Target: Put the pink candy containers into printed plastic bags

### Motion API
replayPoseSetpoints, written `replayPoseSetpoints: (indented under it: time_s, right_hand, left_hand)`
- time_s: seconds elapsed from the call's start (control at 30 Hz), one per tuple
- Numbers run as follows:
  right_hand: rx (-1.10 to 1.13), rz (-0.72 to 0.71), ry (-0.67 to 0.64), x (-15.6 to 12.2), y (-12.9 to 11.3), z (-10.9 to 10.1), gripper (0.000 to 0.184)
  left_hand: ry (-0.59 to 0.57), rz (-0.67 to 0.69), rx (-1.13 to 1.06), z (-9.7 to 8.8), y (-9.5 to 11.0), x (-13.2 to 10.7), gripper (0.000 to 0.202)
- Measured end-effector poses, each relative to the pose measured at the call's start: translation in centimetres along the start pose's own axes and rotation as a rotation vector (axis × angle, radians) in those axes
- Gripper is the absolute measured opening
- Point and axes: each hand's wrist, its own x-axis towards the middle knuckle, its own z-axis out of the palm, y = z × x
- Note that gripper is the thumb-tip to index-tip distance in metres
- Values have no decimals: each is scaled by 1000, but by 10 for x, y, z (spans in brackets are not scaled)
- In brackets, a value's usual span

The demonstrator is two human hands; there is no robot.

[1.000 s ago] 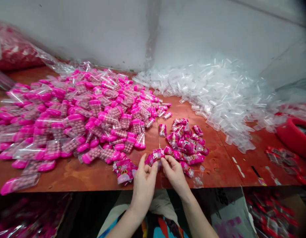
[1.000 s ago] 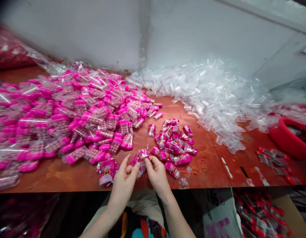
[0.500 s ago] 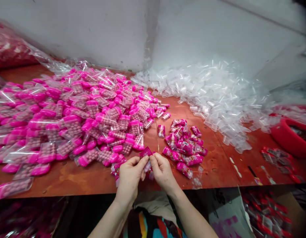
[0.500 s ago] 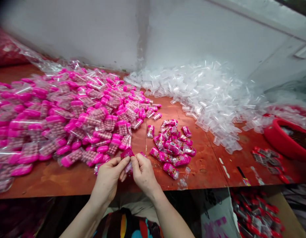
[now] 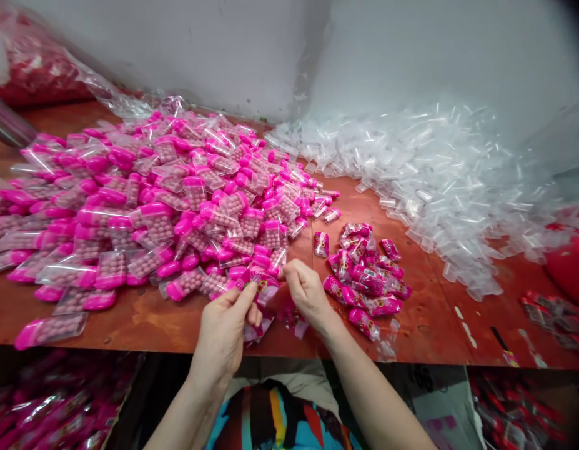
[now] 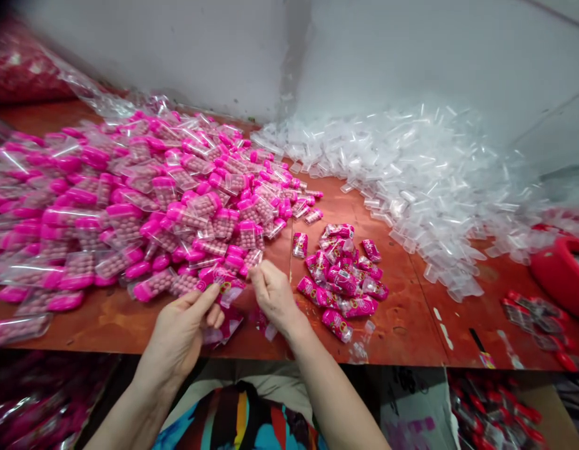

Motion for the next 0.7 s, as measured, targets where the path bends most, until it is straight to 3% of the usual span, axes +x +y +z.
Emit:
replayPoseSetpoints:
  time_s: [0.07,0.2,0.37,0.53,0.6,0.7]
  right_hand:
    - [-222,-105,4,13,7,-3,25]
    - [-649,-217,-184,26,16,-2,38]
    - [-785,-207,-170,21,24,-1,32]
    - [-566,-120,-85,1,23,-9,23]
    - [-327,7,-9,-10,17,-12,20]
    - [236,312,4,-29,7,-14,18]
  left_hand:
    - [83,39,-59,-5,4,5,34]
    - [124,9,-164,-7,11,10,38]
    - [81,-101,-210,-2,8,6,36]
    - [55,-154,-237,1,4,1,38]
    - [53,-144,-240,2,3,-1,37]
    - [22,-141,-239,6,0,-4,37]
